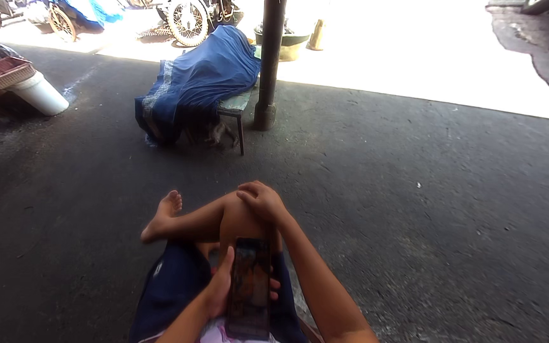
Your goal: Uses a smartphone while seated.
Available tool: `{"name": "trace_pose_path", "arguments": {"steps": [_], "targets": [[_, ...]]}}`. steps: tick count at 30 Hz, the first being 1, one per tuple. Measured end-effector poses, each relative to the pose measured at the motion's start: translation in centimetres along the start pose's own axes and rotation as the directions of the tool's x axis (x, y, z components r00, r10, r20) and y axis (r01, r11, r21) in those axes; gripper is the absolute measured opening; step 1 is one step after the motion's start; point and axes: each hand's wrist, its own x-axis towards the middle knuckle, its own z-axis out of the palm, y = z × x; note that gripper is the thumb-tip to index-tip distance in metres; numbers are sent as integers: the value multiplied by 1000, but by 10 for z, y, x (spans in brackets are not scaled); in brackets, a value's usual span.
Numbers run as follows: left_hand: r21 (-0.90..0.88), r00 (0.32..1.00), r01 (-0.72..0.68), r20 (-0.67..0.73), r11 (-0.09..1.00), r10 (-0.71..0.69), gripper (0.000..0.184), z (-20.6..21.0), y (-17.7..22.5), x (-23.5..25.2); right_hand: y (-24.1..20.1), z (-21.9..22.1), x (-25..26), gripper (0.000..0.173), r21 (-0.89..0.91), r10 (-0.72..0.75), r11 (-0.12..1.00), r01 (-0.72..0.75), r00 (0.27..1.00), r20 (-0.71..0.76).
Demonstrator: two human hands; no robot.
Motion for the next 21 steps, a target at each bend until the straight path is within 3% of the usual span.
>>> {"name": "trace_pose_path", "arguments": {"steps": [21], "targets": [[-4, 1000, -5, -8, 1000, 5, 95, 2, 0, 0, 1, 1, 0, 43, 2, -8, 1000, 8, 1000, -8]]}}
